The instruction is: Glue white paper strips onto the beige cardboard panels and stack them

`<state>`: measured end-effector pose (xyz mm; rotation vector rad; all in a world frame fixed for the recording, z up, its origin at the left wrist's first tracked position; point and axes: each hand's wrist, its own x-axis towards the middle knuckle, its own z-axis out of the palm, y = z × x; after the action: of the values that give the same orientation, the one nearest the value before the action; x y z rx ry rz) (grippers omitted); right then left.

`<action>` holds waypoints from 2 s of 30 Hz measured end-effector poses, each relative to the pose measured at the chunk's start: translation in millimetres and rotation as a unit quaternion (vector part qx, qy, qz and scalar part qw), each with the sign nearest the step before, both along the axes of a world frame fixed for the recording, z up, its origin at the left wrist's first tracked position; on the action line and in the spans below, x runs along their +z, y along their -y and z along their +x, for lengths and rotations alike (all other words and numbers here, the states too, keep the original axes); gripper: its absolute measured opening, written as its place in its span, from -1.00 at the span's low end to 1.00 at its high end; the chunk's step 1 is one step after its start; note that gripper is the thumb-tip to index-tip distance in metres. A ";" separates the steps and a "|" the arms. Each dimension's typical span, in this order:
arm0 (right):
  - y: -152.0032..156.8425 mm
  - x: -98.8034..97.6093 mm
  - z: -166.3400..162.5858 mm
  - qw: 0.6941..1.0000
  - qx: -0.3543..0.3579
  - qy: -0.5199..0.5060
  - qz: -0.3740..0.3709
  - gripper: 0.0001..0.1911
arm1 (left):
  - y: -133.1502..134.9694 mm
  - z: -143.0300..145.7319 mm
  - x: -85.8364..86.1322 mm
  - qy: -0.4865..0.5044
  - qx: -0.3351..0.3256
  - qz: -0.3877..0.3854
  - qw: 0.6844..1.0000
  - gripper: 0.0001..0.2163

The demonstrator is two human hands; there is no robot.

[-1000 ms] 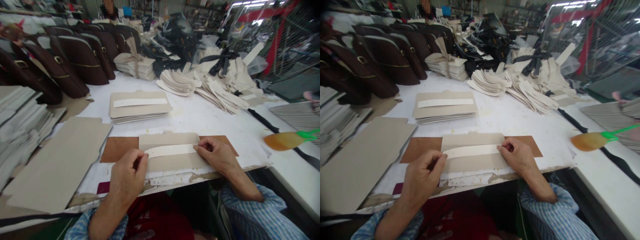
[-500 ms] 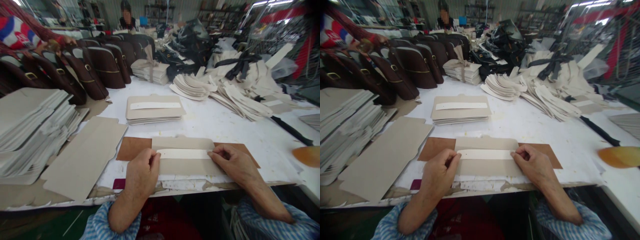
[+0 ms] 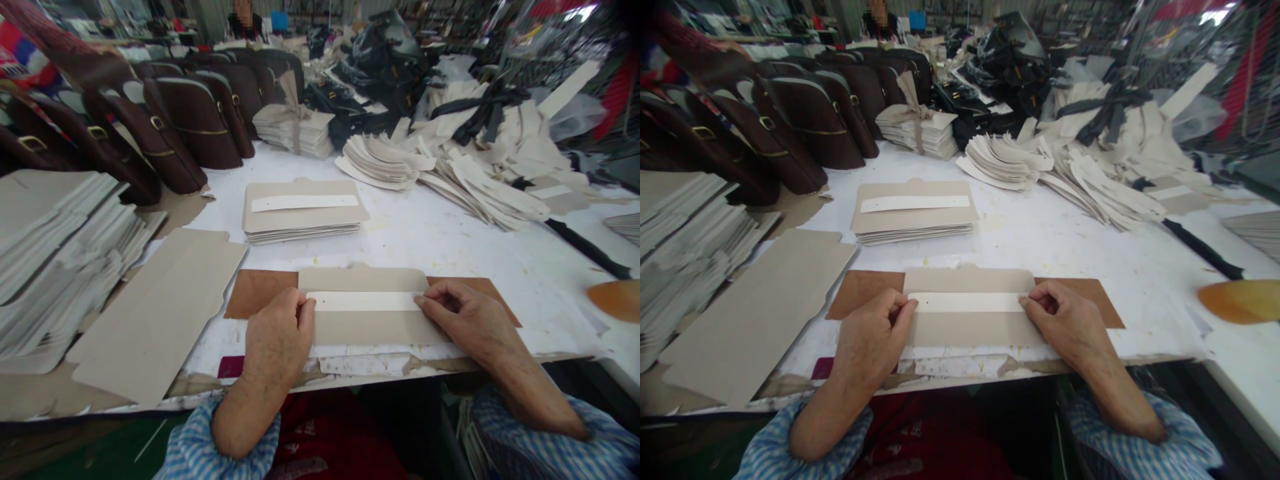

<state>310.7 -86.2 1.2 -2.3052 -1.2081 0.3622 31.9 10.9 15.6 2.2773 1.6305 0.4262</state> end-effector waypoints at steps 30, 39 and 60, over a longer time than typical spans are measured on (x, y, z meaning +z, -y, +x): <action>2.2 -3.6 1.3 1.000 0.005 0.011 0.013 -0.62 | -0.8 0.4 -3.9 0.018 -0.023 0.047 0.998 -0.91; 1.8 -1.9 -1.4 0.994 0.085 0.048 0.041 -0.74 | -1.0 -2.8 -13.5 -0.063 -0.227 0.220 0.947 -0.81; 26.1 16.8 -44.6 0.906 0.208 0.343 -0.136 -0.58 | 25.2 -2.3 -15.0 -0.110 -0.224 0.267 0.931 -0.59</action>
<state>266.1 -112.3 18.0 -2.4808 -2.1255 -0.1860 29.6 -14.3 0.6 3.1005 1.1016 0.5646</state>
